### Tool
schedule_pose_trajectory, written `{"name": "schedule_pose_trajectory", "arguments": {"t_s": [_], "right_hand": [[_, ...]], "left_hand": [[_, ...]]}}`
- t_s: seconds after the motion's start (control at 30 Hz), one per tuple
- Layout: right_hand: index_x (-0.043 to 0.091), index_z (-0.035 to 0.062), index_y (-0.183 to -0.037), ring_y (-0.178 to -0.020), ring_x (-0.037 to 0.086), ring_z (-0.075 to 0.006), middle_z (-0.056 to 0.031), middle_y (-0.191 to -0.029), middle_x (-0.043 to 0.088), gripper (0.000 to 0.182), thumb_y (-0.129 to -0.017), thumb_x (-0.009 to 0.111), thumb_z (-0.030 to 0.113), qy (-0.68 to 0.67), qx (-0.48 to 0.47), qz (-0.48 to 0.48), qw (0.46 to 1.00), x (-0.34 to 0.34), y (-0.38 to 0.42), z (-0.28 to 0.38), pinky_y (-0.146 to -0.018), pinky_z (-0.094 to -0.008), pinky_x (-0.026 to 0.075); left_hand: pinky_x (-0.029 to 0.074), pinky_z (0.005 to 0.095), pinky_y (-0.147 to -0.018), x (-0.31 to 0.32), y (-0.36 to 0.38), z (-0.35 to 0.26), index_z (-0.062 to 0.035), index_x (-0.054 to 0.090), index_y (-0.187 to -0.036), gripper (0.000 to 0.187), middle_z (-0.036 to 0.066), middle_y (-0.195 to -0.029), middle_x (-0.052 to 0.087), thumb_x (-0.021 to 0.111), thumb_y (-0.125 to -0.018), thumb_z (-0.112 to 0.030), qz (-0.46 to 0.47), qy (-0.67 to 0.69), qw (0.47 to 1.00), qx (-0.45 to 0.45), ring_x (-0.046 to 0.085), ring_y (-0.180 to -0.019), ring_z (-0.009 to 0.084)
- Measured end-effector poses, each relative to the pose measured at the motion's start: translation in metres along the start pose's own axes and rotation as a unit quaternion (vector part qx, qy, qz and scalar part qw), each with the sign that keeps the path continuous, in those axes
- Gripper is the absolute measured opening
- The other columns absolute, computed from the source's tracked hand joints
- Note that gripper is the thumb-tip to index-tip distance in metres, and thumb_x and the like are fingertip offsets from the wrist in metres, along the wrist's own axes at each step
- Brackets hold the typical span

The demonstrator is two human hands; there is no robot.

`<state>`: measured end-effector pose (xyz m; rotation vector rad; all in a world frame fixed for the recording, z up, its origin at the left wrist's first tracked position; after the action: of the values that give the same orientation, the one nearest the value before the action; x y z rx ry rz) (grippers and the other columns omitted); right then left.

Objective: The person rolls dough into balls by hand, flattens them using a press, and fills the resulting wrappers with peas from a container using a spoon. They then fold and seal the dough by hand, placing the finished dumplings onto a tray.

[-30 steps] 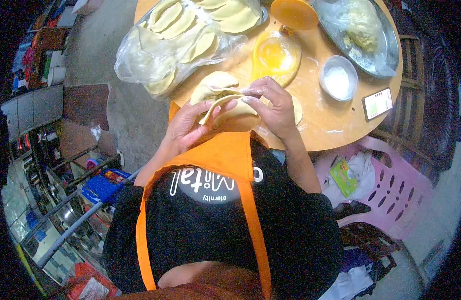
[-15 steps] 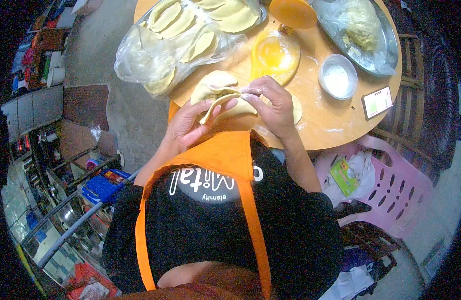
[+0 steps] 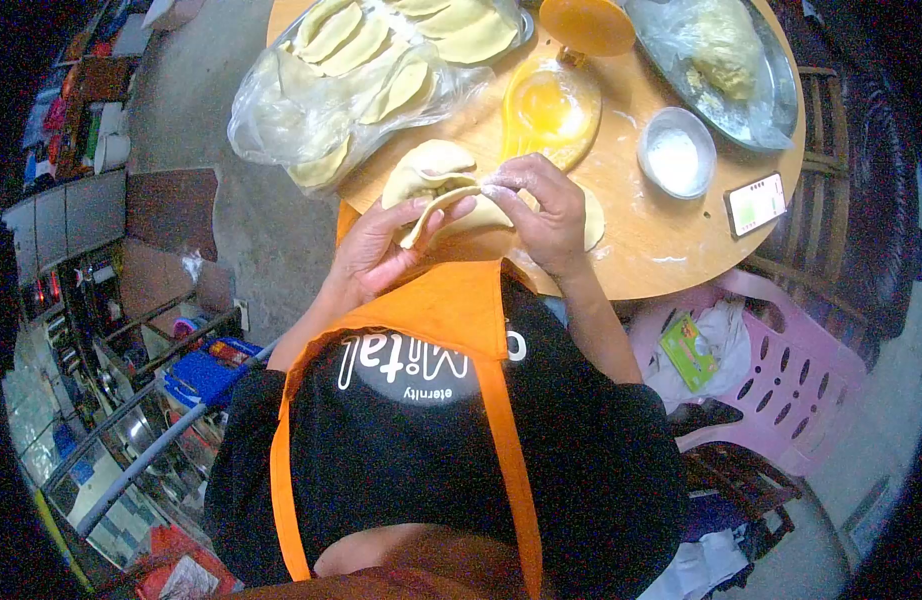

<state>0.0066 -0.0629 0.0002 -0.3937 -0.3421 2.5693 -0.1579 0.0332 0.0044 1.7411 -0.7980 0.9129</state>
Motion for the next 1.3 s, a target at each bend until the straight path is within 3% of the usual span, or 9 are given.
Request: {"name": "schedule_pose_trajectory", "arguments": {"t_s": [0.73,0.97,1.17,1.27,1.3], "right_hand": [[0.073,-0.0002,-0.094,-0.086,0.065,-0.0192,-0.0082,-0.090,0.066,0.019,-0.076,0.075,-0.005,-0.021,-0.038,0.031,0.999,-0.002,-0.002,0.008,-0.075,-0.0279,0.051],[0.075,0.0021,-0.095,-0.083,0.065,-0.0199,-0.0089,-0.089,0.066,0.021,-0.075,0.076,-0.003,0.029,-0.055,0.033,0.998,-0.002,-0.002,0.013,-0.074,-0.0287,0.051],[0.073,-0.0007,-0.095,-0.083,0.064,-0.0215,-0.0108,-0.090,0.064,0.021,-0.075,0.074,-0.006,0.013,-0.037,0.045,0.998,-0.002,-0.003,0.015,-0.075,-0.0301,0.050],[0.074,0.0019,-0.094,-0.082,0.065,-0.0208,-0.0095,-0.087,0.065,0.020,-0.075,0.075,-0.003,0.024,-0.061,0.050,0.997,-0.002,-0.003,0.015,-0.072,-0.0295,0.051],[0.074,0.0017,-0.094,-0.082,0.065,-0.0209,-0.0096,-0.087,0.065,0.020,-0.075,0.075,-0.003,0.029,-0.065,0.056,0.996,-0.001,-0.004,0.016,-0.072,-0.0295,0.051]], "left_hand": [[0.056,0.0329,-0.094,0.000,0.001,0.005,0.0023,0.044,-0.134,0.051,0.023,-0.127,0.056,0.060,-0.086,0.009,-0.009,-0.035,0.999,-0.002,0.061,-0.115,0.0375],[0.055,0.0341,-0.095,0.002,0.002,0.007,0.0009,0.044,-0.135,0.052,0.022,-0.127,0.057,0.060,-0.086,0.008,-0.004,-0.052,0.999,0.007,0.062,-0.114,0.0366],[0.055,0.0360,-0.096,0.005,0.005,0.005,-0.0014,0.045,-0.135,0.052,0.019,-0.125,0.058,0.061,-0.086,0.007,-0.052,-0.110,0.992,0.024,0.063,-0.112,0.0338],[0.057,0.0283,-0.087,0.004,0.004,0.006,-0.0046,0.056,-0.123,0.038,0.007,-0.119,0.061,0.066,-0.087,0.000,-0.021,-0.113,0.993,0.004,0.060,-0.109,0.0173],[0.056,0.0313,-0.090,0.004,0.004,0.006,-0.0037,0.052,-0.127,0.042,0.011,-0.120,0.060,0.064,-0.087,0.002,-0.028,-0.118,0.993,0.006,0.061,-0.110,0.0227]]}}
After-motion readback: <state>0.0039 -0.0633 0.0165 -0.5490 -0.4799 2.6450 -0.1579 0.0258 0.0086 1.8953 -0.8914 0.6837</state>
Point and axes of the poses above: each hand's wrist, its own y-axis away from the middle knuckle, its own x-axis out of the palm, z = x × y, the point moved 4 cm from there along -y, towards the middle knuckle
